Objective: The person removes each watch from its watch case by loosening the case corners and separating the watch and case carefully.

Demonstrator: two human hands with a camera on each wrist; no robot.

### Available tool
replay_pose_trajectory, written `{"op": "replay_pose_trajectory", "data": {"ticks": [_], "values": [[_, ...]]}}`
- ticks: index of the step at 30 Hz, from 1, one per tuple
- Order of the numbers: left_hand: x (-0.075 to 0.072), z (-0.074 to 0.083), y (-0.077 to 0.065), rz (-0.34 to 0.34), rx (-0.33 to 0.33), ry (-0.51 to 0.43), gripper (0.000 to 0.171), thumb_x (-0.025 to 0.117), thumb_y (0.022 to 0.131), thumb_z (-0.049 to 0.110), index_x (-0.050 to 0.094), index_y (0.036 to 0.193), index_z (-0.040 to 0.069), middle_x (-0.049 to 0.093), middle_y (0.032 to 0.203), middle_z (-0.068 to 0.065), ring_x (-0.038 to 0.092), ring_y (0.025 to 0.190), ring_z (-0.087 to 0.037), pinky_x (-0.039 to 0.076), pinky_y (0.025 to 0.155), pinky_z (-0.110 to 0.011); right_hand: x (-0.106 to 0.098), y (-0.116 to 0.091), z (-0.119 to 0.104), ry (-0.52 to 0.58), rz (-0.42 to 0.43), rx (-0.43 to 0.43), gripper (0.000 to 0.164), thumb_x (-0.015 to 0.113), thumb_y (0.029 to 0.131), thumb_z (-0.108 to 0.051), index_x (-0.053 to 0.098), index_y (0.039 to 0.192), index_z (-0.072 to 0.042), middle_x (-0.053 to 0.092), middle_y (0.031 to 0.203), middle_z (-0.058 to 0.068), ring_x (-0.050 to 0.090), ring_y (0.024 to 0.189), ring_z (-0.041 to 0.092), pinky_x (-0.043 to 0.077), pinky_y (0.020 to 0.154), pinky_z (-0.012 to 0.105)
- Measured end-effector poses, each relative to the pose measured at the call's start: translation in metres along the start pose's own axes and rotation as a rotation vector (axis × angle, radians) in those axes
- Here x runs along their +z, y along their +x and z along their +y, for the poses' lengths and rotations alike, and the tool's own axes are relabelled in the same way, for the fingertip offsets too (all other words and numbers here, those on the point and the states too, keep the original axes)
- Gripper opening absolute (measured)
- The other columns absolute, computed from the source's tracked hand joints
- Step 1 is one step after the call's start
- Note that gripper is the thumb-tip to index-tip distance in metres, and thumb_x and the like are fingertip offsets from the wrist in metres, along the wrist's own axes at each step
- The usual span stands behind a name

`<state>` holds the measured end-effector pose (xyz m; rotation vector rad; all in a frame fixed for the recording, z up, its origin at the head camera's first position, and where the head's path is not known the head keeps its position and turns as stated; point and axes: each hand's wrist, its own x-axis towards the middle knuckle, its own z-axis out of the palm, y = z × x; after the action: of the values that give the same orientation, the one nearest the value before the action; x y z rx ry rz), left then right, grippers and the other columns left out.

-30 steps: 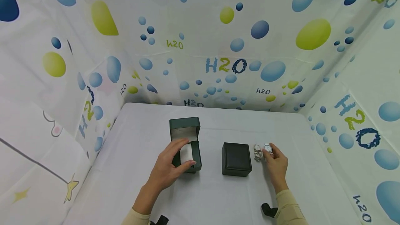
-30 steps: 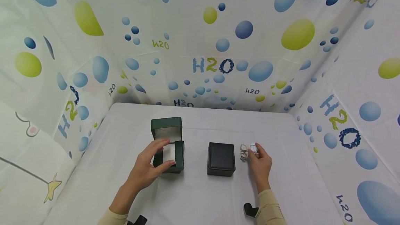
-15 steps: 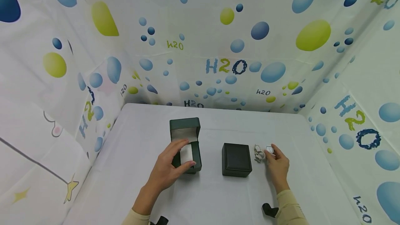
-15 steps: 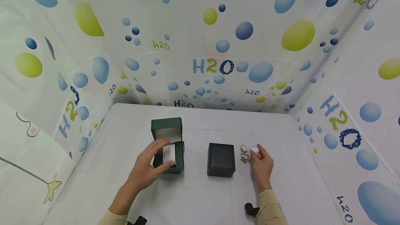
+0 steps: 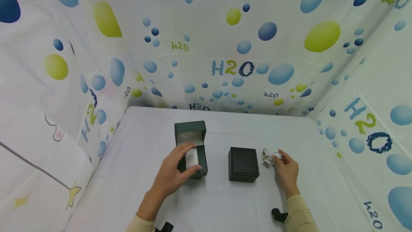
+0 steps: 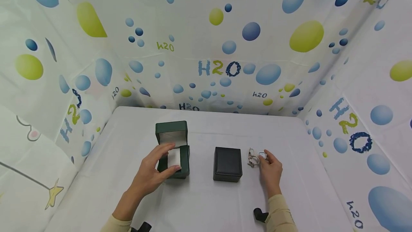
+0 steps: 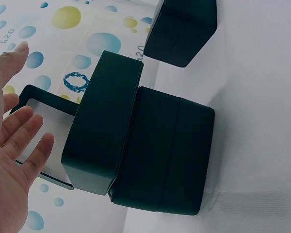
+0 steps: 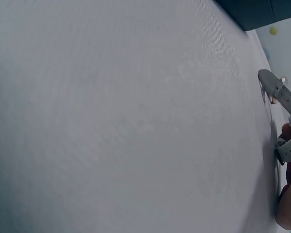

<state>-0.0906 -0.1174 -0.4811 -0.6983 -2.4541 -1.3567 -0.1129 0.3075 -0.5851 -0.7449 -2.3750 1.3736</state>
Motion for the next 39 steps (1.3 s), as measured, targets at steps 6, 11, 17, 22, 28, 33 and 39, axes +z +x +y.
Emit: {"op": "replay_pose_trajectory", "data": {"ticks": [6,11,17,22,28,33,39], "values": [[0.0001,-0.0002,0.0002,0.000,0.005,0.004,0.069,0.075,0.081,0.043,0.046,0.141,0.028,0.051,0.138,0.000,0.046,0.128,-0.011,0.044,0.102,-0.039,0.0001,0.0013,0.0008,-0.023,-0.012,-0.009,0.038,0.073,0.087,-0.021,0.067,0.123,-0.014,0.064,0.094,0.007,0.049,0.073,0.005,0.040,0.055,0.015],[-0.0003,0.0004,0.0004,0.000,-0.005,0.007,0.069,0.075,0.081,0.044,0.046,0.141,0.029,0.051,0.139,0.002,0.046,0.128,-0.010,0.043,0.102,-0.039,0.0004,0.0000,-0.0013,-0.081,0.009,-0.050,0.038,0.072,0.087,-0.021,0.066,0.124,-0.012,0.065,0.104,0.011,0.045,0.074,0.011,0.036,0.057,0.019],[-0.0006,0.0008,0.0005,0.000,-0.006,0.010,0.068,0.075,0.081,0.044,0.046,0.141,0.029,0.051,0.138,0.003,0.046,0.128,-0.010,0.044,0.102,-0.039,0.0024,-0.0012,-0.0004,-0.135,-0.001,-0.069,0.039,0.068,0.090,-0.022,0.063,0.127,-0.009,0.060,0.106,0.013,0.045,0.083,0.017,0.036,0.063,0.023],[-0.0005,0.0005,0.0003,0.001,-0.009,0.011,0.069,0.076,0.081,0.043,0.046,0.141,0.029,0.051,0.138,0.003,0.046,0.128,-0.010,0.044,0.102,-0.040,0.0037,-0.0008,-0.0003,-0.151,0.000,-0.084,0.038,0.068,0.091,-0.021,0.064,0.126,-0.008,0.058,0.100,0.012,0.047,0.083,0.018,0.037,0.065,0.024],[-0.0002,0.0001,-0.0005,0.005,-0.015,0.015,0.069,0.076,0.080,0.044,0.046,0.141,0.029,0.051,0.138,0.004,0.046,0.128,-0.010,0.044,0.102,-0.040,0.0072,0.0010,0.0017,-0.193,0.020,-0.111,0.037,0.069,0.090,-0.022,0.065,0.124,-0.008,0.057,0.095,0.013,0.049,0.083,0.024,0.034,0.074,0.037],[-0.0005,-0.0003,-0.0008,0.007,-0.010,0.012,0.069,0.076,0.081,0.044,0.046,0.141,0.028,0.051,0.138,0.004,0.047,0.128,-0.011,0.044,0.102,-0.039,0.0089,0.0018,0.0026,-0.210,0.018,-0.126,0.037,0.068,0.090,-0.027,0.066,0.124,-0.011,0.058,0.094,0.012,0.049,0.089,0.027,0.028,0.084,0.051],[-0.0009,-0.0001,-0.0007,0.006,-0.011,0.016,0.069,0.075,0.081,0.045,0.046,0.141,0.029,0.050,0.138,0.007,0.046,0.128,-0.010,0.044,0.101,-0.039,0.0087,0.0005,0.0012,-0.192,0.006,-0.121,0.038,0.068,0.091,-0.030,0.066,0.125,-0.014,0.057,0.095,0.012,0.048,0.091,0.027,0.026,0.085,0.053]]}}
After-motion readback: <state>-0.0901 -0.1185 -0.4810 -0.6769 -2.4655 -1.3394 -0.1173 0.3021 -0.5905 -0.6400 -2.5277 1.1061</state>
